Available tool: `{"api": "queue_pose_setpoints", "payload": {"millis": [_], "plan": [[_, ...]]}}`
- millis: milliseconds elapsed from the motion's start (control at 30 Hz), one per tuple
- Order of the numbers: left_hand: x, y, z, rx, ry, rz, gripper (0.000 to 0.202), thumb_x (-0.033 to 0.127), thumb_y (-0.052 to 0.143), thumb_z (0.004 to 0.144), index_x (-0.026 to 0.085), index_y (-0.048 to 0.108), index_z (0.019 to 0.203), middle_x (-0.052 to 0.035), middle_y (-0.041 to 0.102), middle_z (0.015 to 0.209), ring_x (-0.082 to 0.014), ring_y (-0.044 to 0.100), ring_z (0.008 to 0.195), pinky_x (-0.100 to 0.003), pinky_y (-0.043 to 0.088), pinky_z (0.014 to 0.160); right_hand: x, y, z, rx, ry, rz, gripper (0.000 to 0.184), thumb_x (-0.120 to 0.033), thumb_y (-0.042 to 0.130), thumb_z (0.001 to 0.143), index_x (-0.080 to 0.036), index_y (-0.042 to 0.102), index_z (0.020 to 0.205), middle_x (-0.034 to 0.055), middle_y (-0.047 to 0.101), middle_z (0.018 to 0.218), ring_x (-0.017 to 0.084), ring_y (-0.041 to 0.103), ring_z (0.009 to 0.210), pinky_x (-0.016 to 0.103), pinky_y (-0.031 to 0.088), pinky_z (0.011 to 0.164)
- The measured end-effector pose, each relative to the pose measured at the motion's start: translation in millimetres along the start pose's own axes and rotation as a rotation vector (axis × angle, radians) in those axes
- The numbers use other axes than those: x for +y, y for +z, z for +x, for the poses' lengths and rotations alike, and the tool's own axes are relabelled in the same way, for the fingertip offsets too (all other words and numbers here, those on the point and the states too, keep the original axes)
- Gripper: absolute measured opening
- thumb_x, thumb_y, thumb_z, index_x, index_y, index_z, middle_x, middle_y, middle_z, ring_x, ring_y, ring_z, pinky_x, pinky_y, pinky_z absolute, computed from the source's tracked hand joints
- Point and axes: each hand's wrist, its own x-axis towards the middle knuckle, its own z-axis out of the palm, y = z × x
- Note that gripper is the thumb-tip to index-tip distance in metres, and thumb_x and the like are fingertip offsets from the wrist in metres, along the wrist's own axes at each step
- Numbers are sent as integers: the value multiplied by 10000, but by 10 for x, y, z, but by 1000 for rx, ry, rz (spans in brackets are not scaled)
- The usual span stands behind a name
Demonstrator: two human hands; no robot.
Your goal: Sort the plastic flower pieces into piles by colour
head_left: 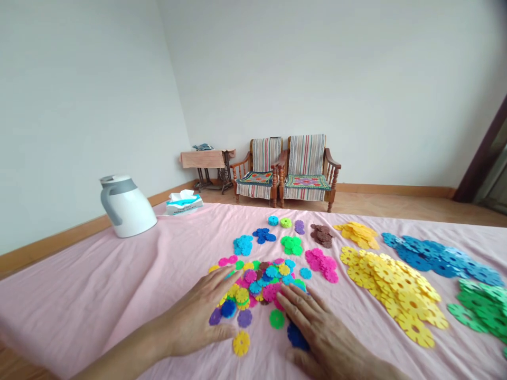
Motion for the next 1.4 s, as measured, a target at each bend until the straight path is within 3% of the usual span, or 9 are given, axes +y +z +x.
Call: {"api": "queue_pose_setpoints", "payload": {"millis": [200, 400, 567, 800, 900, 967, 1067, 1200, 1400], "plan": [[-127, -102, -312, -24, -315, -33, 781, 423, 663, 700, 257, 338, 1390, -90, 521, 1203, -266, 498, 1115, -376, 396, 948, -11, 13, 23, 145, 208, -10, 553, -439, 418, 902, -213, 363, 1403, 77, 351, 1459, 264, 340, 1330, 469, 335, 1082], [-181, -3, -353, -15, -403, -78, 310, 278, 578, 723, 203, 604, 1022, -30, 543, 910, -199, 569, 826, -287, 431, 746, -10, 75, -31, 194, 260, 3, 520, -435, 439, 890, -201, 445, 1354, 100, 420, 1425, 274, 389, 1301, 479, 356, 1068], [-107, 151, -119, 86, -348, -149, 234, 165, 551, 703, 189, 633, 921, -21, 548, 869, -171, 565, 774, -247, 418, 678, 14, 125, -44, 215, 280, 7, 509, -442, 422, 892, -205, 457, 1341, 96, 403, 1436, 265, 379, 1306, 463, 353, 1073], [27, 363, 312, 178, -280, -289, 326, 170, 578, 706, 186, 633, 1027, -38, 598, 936, -146, 576, 710, -243, 452, 633, -34, 60, -39, 224, 291, 20, 473, -406, 413, 896, -212, 470, 1324, 83, 422, 1421, 253, 408, 1285, 442, 368, 1065], [97, 338, 384, 217, -269, -392, 421, 135, 577, 697, 181, 587, 1115, -60, 581, 1071, -106, 573, 660, -232, 464, 620, -42, 38, -41, 223, 295, 16, 462, -401, 404, 899, -199, 487, 1306, 92, 444, 1401, 253, 418, 1276, 433, 371, 1064], [143, 253, 330, 260, -244, -375, 273, 157, 571, 727, 167, 620, 996, -52, 591, 1016, -103, 559, 657, -230, 453, 619, -39, 38, -43, 232, 285, 17, 457, -389, 410, 897, -202, 484, 1307, 91, 453, 1394, 253, 423, 1271, 431, 376, 1059], [226, 91, 133, 104, -136, -320, 84, 210, 604, 744, 163, 603, 675, 6, 573, 707, -113, 524, 634, -218, 419, 598, -36, 37, -39, 236, 272, 22, 446, -368, 415, 896, -200, 486, 1302, 93, 467, 1379, 250, 430, 1263, 425, 383, 1054], [360, 5, -73, -183, 83, -401, 75, 133, 600, 739, 194, 641, 751, 5, 599, 814, -114, 557, 706, -192, 430, 604, -41, 22, -20, 225, 267, 34, 437, -350, 428, 888, -188, 499, 1288, 104, 485, 1359, 254, 446, 1247, 424, 391, 1046], [450, 210, 145, -29, 147, -254, 309, 75, 449, 836, 232, 634, 1027, -38, 590, 923, -159, 568, 867, -262, 456, 774, -34, 49, -19, 269, 257, 46, 405, -320, 441, 885, -202, 512, 1266, 100, 513, 1325, 251, 477, 1214, 425, 412, 1023]]}}
